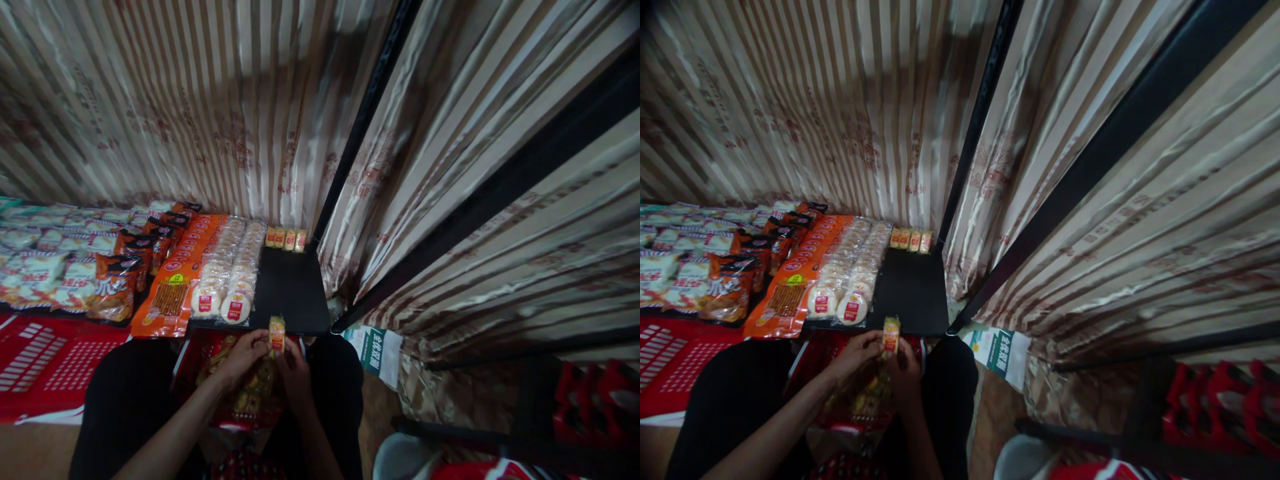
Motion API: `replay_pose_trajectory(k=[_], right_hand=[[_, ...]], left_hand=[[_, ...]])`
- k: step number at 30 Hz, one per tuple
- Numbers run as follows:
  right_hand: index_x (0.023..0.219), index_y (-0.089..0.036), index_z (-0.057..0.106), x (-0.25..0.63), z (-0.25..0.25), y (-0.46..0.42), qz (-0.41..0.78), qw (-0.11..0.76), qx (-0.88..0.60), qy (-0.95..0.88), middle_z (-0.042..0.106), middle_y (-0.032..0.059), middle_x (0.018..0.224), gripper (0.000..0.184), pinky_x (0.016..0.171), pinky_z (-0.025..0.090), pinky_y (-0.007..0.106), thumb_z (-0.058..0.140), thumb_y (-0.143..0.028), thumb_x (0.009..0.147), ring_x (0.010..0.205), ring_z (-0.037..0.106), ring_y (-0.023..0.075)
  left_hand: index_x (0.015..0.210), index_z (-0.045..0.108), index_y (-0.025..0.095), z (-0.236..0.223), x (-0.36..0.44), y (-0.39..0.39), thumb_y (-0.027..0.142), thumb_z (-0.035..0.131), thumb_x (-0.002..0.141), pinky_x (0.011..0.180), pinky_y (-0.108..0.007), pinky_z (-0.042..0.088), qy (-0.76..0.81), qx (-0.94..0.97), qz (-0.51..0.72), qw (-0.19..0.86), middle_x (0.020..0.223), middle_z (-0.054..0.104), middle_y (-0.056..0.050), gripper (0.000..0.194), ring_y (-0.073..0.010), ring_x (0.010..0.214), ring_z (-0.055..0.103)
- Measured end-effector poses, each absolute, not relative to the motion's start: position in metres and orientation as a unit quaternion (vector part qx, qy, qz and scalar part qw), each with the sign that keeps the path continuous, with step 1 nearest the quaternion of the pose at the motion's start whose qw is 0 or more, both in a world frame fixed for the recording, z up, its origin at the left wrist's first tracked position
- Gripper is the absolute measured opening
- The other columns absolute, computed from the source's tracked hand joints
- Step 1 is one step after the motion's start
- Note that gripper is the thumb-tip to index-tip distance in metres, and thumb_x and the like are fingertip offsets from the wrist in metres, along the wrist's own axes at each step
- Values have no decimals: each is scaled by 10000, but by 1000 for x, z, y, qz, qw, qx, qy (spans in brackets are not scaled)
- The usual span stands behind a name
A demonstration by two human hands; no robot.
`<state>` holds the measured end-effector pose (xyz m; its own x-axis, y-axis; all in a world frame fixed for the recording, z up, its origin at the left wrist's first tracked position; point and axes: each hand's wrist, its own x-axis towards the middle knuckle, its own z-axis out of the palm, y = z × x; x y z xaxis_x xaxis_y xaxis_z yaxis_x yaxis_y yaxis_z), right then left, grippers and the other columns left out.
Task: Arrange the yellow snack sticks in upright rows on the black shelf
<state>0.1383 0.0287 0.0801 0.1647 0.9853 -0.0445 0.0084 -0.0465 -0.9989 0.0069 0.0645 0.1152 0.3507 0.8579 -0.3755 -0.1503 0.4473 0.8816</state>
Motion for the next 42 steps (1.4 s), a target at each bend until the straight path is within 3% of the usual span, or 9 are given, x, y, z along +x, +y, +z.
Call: replay_pose_trajectory(k=[5,9,20,26,31,42], right_hand=[[1109,-208,589,147,86,40,432,519,-570,-467,667,78,1012,376,796,513,339,543,-391,785,898,636,212],[1060,-189,619,149,95,55,364,529,-597,-482,638,92,957,357,748,520,303,524,-408,794,834,637,199],[985,-217,639,154,100,111,314,515,-646,-468,603,70,920,277,625,524,292,553,-345,756,664,608,163],[999,-202,615,165,94,154,279,510,-663,-471,592,67,905,296,643,505,295,538,-317,736,680,593,165],[1059,-168,550,174,103,192,254,521,-679,-450,617,85,938,363,670,488,312,526,-317,729,694,603,178],[903,-191,517,190,104,245,136,493,-739,-438,619,81,860,208,678,424,325,457,-334,765,782,596,238]], left_hand=[[962,639,146,126,19,77,239,671,640,777,-250,437,475,411,381,678,918,679,-56,337,-176,843,604],[925,635,149,133,25,92,183,659,628,740,-245,436,499,415,395,651,852,681,-44,299,-161,775,601],[851,583,173,134,47,144,51,578,634,763,-259,427,545,441,424,572,812,661,-31,249,-161,768,597],[935,589,178,131,67,181,65,516,689,852,-274,404,555,491,420,524,928,652,-53,280,-167,864,587],[997,583,177,128,86,214,73,516,690,863,-289,408,541,446,446,557,959,638,-58,331,-182,919,577],[957,572,180,137,115,265,123,474,748,837,-260,424,514,469,416,585,1037,635,-70,237,-181,973,576]])
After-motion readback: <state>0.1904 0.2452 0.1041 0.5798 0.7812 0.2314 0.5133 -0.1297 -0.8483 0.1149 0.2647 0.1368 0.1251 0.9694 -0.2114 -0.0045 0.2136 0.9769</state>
